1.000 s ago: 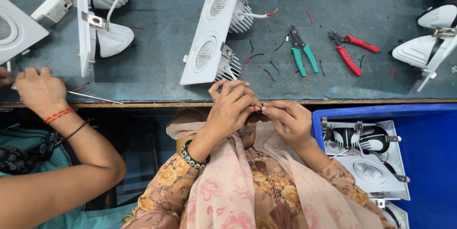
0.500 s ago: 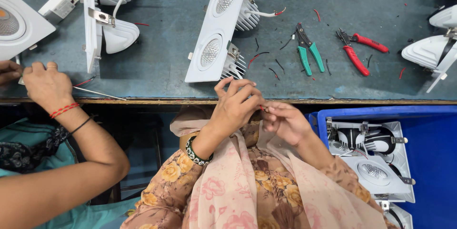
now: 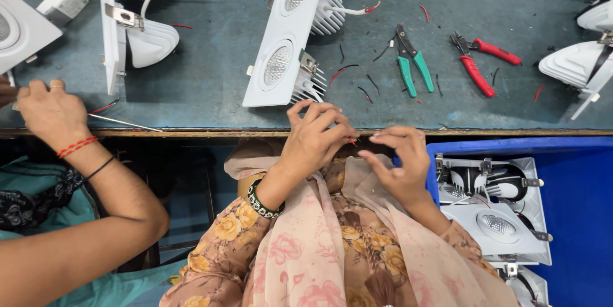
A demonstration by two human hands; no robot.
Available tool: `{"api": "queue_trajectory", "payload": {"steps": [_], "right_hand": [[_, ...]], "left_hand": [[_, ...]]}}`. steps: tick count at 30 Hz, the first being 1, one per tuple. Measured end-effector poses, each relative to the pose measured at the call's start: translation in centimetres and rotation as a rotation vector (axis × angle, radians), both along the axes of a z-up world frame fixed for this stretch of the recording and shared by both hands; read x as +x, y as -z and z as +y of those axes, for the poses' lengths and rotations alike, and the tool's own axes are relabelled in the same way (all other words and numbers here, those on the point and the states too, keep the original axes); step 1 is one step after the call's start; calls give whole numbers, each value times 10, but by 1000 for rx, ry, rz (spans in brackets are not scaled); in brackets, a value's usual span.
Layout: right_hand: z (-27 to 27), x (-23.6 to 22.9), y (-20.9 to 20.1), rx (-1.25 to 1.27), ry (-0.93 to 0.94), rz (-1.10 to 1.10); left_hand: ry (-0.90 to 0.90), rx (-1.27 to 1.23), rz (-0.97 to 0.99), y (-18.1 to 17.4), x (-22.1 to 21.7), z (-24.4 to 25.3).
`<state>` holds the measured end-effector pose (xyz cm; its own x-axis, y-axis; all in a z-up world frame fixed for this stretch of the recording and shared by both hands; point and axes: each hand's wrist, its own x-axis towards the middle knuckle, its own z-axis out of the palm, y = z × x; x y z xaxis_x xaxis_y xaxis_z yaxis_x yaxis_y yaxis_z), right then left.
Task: The person assembles LED light fixtures by stripping wire ends and twisting them together. They handle multiple white dual-head LED units and use pliers and a screwdriver on the workbench.
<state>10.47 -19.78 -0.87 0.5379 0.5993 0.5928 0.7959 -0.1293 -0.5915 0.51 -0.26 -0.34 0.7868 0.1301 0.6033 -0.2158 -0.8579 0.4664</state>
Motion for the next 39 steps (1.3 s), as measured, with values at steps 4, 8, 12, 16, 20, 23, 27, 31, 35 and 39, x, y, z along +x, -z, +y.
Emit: {"api": "queue_trajectory", "payload": {"steps": [4,8,12,16,20,23,27,31,35,39], "right_hand": [[17,-3,-16,-23,-33,-141],[26,0,-16,-35,-71,-212],[24,2,-12,-21,-68,-113],[19,0,-9,-21,-34,41],[17,-3,-7,-44,-16,6],[17,-4,-8,-40,-38,46],[18,-5,-5,-7,-55,185],[17,-4,5,-6,-49,293],[20,-2,27,53,-114,673],[32,-3,52,196,-351,1409]], "left_hand": [[-11,18,18,0,2,-1],[-26,24,42,-2,-1,0],[22,-37,46,-5,-7,1],[60,-63,11,-7,-9,3],[49,-9,4,-8,-7,0],[32,-17,16,-7,-7,-2],[33,-104,12,-6,-8,-2],[14,-175,29,-5,-8,-3],[-74,-162,-64,-1,-10,-8],[-42,-274,-61,3,-7,-8]]}}
